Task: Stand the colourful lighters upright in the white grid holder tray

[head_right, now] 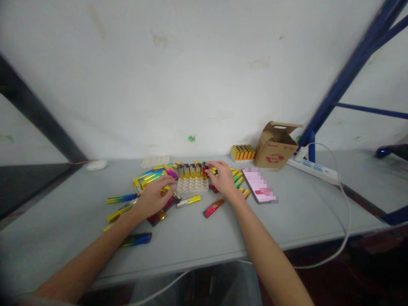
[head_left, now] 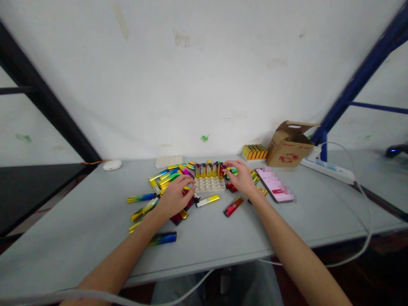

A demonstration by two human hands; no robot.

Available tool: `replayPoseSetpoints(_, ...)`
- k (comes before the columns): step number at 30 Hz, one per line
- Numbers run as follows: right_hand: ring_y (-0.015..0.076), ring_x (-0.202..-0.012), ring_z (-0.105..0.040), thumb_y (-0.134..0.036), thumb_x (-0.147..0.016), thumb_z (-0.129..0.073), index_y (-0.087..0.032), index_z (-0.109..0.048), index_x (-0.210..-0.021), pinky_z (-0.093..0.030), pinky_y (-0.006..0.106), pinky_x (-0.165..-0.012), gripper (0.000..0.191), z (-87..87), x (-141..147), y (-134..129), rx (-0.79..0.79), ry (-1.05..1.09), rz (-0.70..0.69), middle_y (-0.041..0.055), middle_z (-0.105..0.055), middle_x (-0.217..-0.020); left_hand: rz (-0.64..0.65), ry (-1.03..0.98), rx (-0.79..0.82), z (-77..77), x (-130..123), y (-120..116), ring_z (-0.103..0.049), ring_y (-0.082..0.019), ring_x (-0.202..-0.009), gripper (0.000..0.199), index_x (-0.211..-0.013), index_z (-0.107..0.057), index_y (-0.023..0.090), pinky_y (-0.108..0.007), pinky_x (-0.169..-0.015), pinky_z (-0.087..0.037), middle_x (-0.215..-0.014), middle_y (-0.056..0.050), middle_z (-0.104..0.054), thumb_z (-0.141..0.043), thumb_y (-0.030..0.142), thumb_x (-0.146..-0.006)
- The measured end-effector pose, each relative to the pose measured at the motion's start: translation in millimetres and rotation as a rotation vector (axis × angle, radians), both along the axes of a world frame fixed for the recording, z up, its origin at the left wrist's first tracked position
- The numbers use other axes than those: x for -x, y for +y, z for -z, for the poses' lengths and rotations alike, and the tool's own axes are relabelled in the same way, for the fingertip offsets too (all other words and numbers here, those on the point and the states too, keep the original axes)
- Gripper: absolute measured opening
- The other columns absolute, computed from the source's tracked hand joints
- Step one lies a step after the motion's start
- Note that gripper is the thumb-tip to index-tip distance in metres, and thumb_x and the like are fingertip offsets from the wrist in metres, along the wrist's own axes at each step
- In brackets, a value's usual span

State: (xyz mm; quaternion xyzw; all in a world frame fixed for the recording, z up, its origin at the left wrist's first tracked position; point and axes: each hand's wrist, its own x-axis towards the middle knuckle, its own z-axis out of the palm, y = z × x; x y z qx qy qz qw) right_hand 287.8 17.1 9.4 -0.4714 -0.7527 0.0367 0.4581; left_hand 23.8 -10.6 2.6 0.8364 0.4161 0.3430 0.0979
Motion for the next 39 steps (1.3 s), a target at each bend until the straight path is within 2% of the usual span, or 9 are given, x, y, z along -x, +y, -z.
replayPoseSetpoints(7, 0.0240, -0.107, -0.056, -0.027, -0.084, -0.059, -0.022, -0.072, -0.090, -0.043, 0.041, -0.097, 0.016, 0.3, -3.0, 2.4, -0.062, 0.018, 0.008, 0.0100, -0.060, -0.110, -0.009, 0.007, 0.007, -0.2, -1.3, -0.9, -0.060, -0.024, -0.100, 0.022, -0.094, -0.065, 0.021, -0.038, -0.094, -0.046, -0.105, -0.009, -0.065, -0.048, 0.033, -0.090)
replayPoseSetpoints(10, 0.0218, -0.097, -0.060, -0.027, -0.085, -0.055, -0.020, -0.070, -0.092, -0.047, 0.036, -0.087, 0.018, -3.9, -8.4, 1.1, -0.042, 0.085, 0.000, 0.0094, -0.064, -0.105, -0.007, 0.010, 0.009, 0.5, -0.9, -0.6, -0.060, -0.024, -0.100, 0.022, -0.093, -0.065, 0.020, -0.039, -0.094, -0.045, -0.105, -0.009, -0.065, -0.047, 0.033, -0.090)
replayPoseSetpoints(14, 0.0156, -0.060, -0.057, -0.020, -0.080, -0.053, -0.017, -0.070, -0.083, -0.045, 0.028, -0.061, 0.017, -8.5, -23.3, -2.7, 0.201, 0.010, -0.001, 0.0022, -0.066, -0.068, -0.010, 0.014, 0.013, 0.7, -1.0, -0.6, -0.059, -0.024, -0.102, 0.021, -0.094, -0.065, 0.020, -0.040, -0.095, -0.045, -0.106, -0.010, -0.064, -0.048, 0.031, -0.090)
replayPoseSetpoints(18, 0.0172, -0.069, -0.063, -0.016, -0.070, -0.062, -0.019, -0.074, -0.088, -0.047, 0.027, -0.067, 0.022, -7.4, -34.3, -6.0, 0.420, -0.265, -0.142, 0.0040, -0.073, -0.085, -0.015, 0.020, 0.000, 0.9, -1.4, -1.0, -0.060, -0.024, -0.101, 0.022, -0.094, -0.066, 0.020, -0.040, -0.094, -0.045, -0.106, -0.010, -0.064, -0.047, 0.032, -0.091)
replayPoseSetpoints(22, 0.0187, -0.075, -0.065, -0.015, -0.070, -0.063, -0.019, -0.074, -0.094, -0.049, 0.027, -0.070, 0.027, -6.0, -35.5, -6.3, 0.511, -0.371, -0.212, 0.0057, -0.073, -0.092, -0.011, 0.045, -0.009, 1.1, -1.2, -1.3, -0.060, -0.024, -0.101, 0.022, -0.094, -0.065, 0.020, -0.039, -0.094, -0.045, -0.106, -0.009, -0.065, -0.047, 0.032, -0.091)
replayPoseSetpoints(30, 0.0183, -0.075, -0.064, -0.018, -0.075, -0.063, -0.016, -0.075, -0.091, -0.049, 0.027, -0.070, 0.020, -3.4, -34.8, -0.8, 0.567, -0.359, -0.321, 0.0067, -0.072, -0.086, -0.014, 0.060, -0.026, 1.1, -0.5, -1.2, -0.060, -0.023, -0.101, 0.023, -0.093, -0.065, 0.018, -0.041, -0.094, -0.047, -0.106, -0.010, -0.065, -0.046, 0.030, -0.092)
replayPoseSetpoints(34, 0.0186, -0.076, -0.063, -0.017, -0.074, -0.065, -0.015, -0.074, -0.087, -0.049, 0.029, -0.074, 0.016, -1.8, -37.2, 1.0, 0.541, -0.351, -0.301, 0.0083, -0.069, -0.089, -0.013, 0.059, -0.043, 2.9, 0.1, -0.2, -0.060, -0.022, -0.100, 0.021, -0.094, -0.065, 0.018, -0.040, -0.093, -0.047, -0.105, -0.009, -0.065, -0.047, 0.029, -0.092)
replayPoseSetpoints(37, 0.0200, -0.081, -0.062, -0.020, -0.072, -0.069, -0.017, -0.072, -0.083, -0.048, 0.032, -0.080, 0.011, -3.7, -37.0, -0.3, 0.446, -0.207, -0.296, 0.0075, -0.068, -0.090, -0.009, 0.061, -0.051, 3.3, 0.3, -0.1, -0.060, -0.022, -0.099, 0.021, -0.093, -0.065, 0.018, -0.040, -0.093, -0.047, -0.105, -0.009, -0.064, -0.047, 0.029, -0.092)
replayPoseSetpoints(39, 0.0210, -0.086, -0.062, -0.027, -0.073, -0.072, -0.019, -0.068, -0.085, -0.047, 0.034, -0.083, 0.015, -7.1, -32.1, -2.7, 0.356, 0.028, -0.276, 0.0061, -0.069, -0.089, -0.010, 0.058, -0.053, 2.7, 0.3, -0.5, -0.060, -0.022, -0.099, 0.021, -0.093, -0.065, 0.018, -0.040, -0.093, -0.048, -0.106, -0.009, -0.064, -0.047, 0.029, -0.092)
